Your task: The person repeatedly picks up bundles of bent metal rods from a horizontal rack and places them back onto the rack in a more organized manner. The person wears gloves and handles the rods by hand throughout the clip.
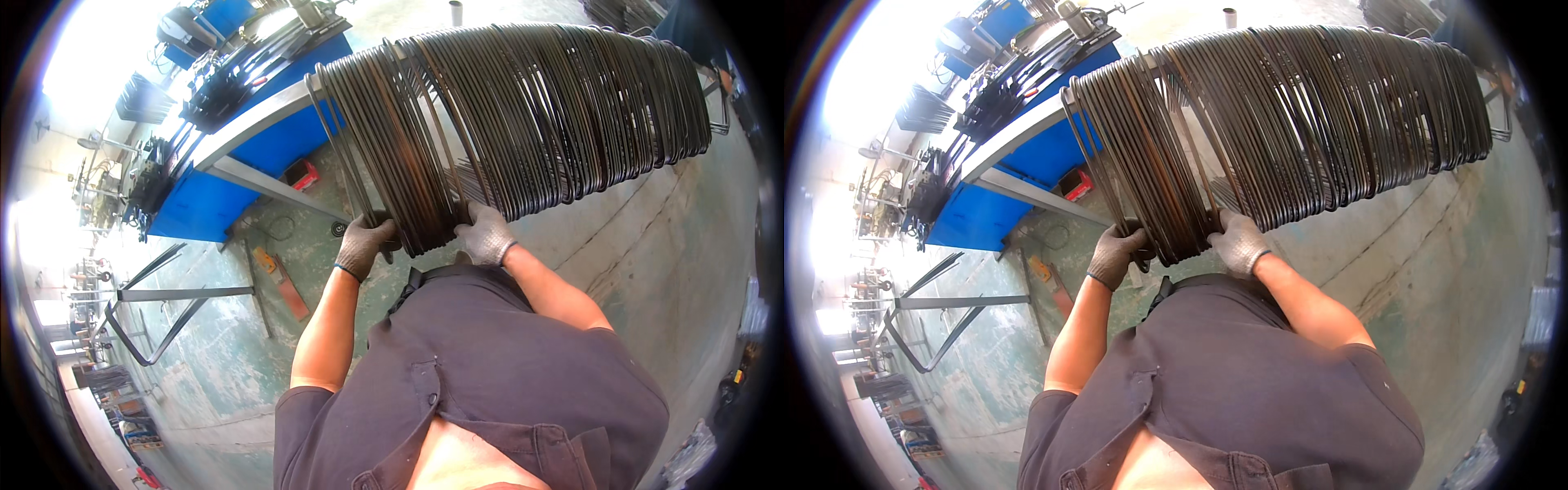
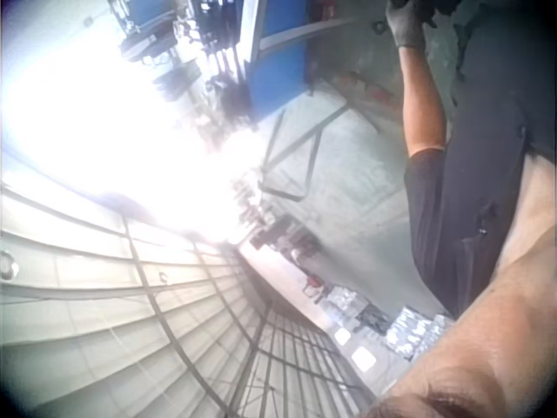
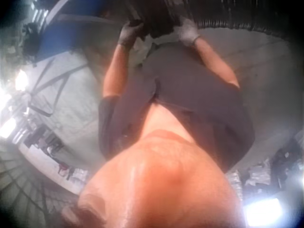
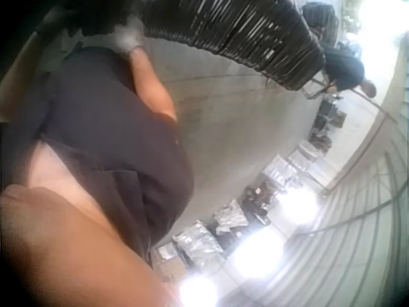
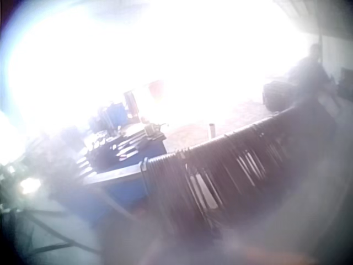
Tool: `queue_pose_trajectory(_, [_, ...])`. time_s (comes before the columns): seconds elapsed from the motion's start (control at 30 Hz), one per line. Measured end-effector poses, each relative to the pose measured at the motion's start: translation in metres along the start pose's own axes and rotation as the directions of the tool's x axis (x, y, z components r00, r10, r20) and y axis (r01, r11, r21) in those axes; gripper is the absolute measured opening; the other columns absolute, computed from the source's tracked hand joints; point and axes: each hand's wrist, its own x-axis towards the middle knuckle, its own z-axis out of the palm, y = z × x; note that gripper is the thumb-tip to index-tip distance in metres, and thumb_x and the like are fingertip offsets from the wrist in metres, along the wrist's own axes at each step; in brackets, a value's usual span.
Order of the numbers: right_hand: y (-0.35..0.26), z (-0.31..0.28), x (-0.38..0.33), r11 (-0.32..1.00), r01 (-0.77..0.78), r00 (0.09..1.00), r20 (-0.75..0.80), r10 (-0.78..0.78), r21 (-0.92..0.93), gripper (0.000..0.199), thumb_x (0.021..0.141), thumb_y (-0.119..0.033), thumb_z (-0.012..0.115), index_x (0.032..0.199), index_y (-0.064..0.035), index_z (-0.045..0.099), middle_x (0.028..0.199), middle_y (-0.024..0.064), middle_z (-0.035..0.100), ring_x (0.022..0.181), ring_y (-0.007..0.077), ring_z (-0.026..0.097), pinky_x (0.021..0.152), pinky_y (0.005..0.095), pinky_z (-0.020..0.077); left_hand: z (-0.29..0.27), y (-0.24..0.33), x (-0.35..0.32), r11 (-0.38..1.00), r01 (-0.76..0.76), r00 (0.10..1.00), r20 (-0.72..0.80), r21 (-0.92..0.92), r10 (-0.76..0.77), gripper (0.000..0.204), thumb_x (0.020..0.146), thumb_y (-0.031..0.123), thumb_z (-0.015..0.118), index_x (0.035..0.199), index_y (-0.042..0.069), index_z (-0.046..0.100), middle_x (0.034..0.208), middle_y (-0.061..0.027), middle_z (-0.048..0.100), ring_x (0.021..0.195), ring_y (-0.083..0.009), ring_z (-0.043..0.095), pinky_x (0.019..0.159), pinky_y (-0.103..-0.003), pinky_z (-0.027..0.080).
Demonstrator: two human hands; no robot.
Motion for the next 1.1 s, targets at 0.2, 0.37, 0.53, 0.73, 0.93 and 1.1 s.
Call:
queue_pose_trajectory(0.2, [0.040, -0.002, 0.009, 0.976, 0.024, 0.995, 0.084, -0.043, 0.218, 0.051, 0.104, -0.008, 0.076, 0.152, 0.0010, 0.065, 0.140, 0.0168, 0.079, 0.131, 0.0291, 0.074, 0.115, 0.0412, 0.0555, 0.002, -0.017, -0.007, 0.980, -0.039, 0.998, -0.057, -0.195, 0.028, 0.025, 0.111, 0.020, 0.073, 0.125, -0.001, 0.074, 0.098, -0.0088, 0.080, 0.083, -0.0204, 0.078, 0.069, -0.034, 0.061])
queue_pose_trajectory(0.37, [0.039, 0.006, 0.010, 0.978, 0.082, 0.996, 0.016, -0.086, 0.189, 0.052, 0.107, -0.016, 0.077, 0.153, 0.0032, 0.064, 0.141, 0.0194, 0.078, 0.132, 0.0296, 0.073, 0.116, 0.0422, 0.0546, 0.011, -0.020, -0.002, 0.999, -0.040, 0.997, 0.060, -0.007, 0.041, 0.032, 0.110, 0.022, 0.076, 0.132, -0.001, 0.074, 0.104, -0.0086, 0.082, 0.091, -0.0184, 0.080, 0.070, -0.032, 0.058])
queue_pose_trajectory(0.53, [0.033, -0.008, 0.007, 0.978, -0.017, 0.992, 0.129, -0.011, 0.210, 0.052, 0.107, -0.022, 0.077, 0.150, 0.0060, 0.067, 0.144, 0.0226, 0.077, 0.133, 0.0309, 0.073, 0.117, 0.0436, 0.0539, 0.029, -0.016, -0.005, 0.995, -0.097, 0.995, 0.034, 0.022, 0.096, 0.037, 0.111, 0.028, 0.075, 0.130, -0.004, 0.074, 0.098, -0.0055, 0.077, 0.084, -0.0155, 0.070, 0.077, -0.033, 0.055])
queue_pose_trajectory(0.73, [0.051, 0.009, 0.006, 0.983, 0.023, 0.994, 0.105, -0.043, 0.182, 0.051, 0.109, -0.025, 0.075, 0.152, 0.0007, 0.067, 0.142, 0.0202, 0.078, 0.132, 0.0289, 0.073, 0.116, 0.0432, 0.0544, 0.011, -0.029, -0.002, 0.995, -0.095, 0.995, 0.006, -0.008, 0.095, 0.029, 0.109, 0.019, 0.074, 0.126, -0.004, 0.074, 0.099, -0.0064, 0.078, 0.083, -0.0162, 0.071, 0.074, -0.033, 0.055])
queue_pose_trajectory(0.93, [0.027, 0.016, -0.023, 0.982, -0.008, 0.993, 0.112, 0.030, -0.188, 0.069, 0.107, -0.052, 0.073, 0.153, -0.0025, 0.064, 0.139, 0.0311, 0.075, 0.133, 0.0476, 0.071, 0.115, 0.0509, 0.0545, 0.001, -0.034, -0.003, 0.992, -0.119, 0.992, 0.038, -0.040, 0.120, 0.025, 0.108, 0.014, 0.073, 0.125, -0.005, 0.075, 0.100, -0.0048, 0.077, 0.084, -0.0136, 0.070, 0.074, -0.031, 0.055])
queue_pose_trajectory(1.1, [0.070, 0.013, -0.077, 0.995, 0.034, 0.974, -0.221, -0.053, -0.089, 0.062, 0.108, -0.042, 0.076, 0.156, -0.0046, 0.063, 0.145, 0.0246, 0.075, 0.133, 0.0421, 0.072, 0.113, 0.0497, 0.0556, 0.012, -0.047, -0.006, 0.984, -0.155, 0.988, -0.017, -0.084, 0.154, 0.024, 0.105, 0.017, 0.078, 0.120, -0.002, 0.075, 0.098, -0.0016, 0.075, 0.084, -0.0120, 0.066, 0.076, -0.031, 0.054])
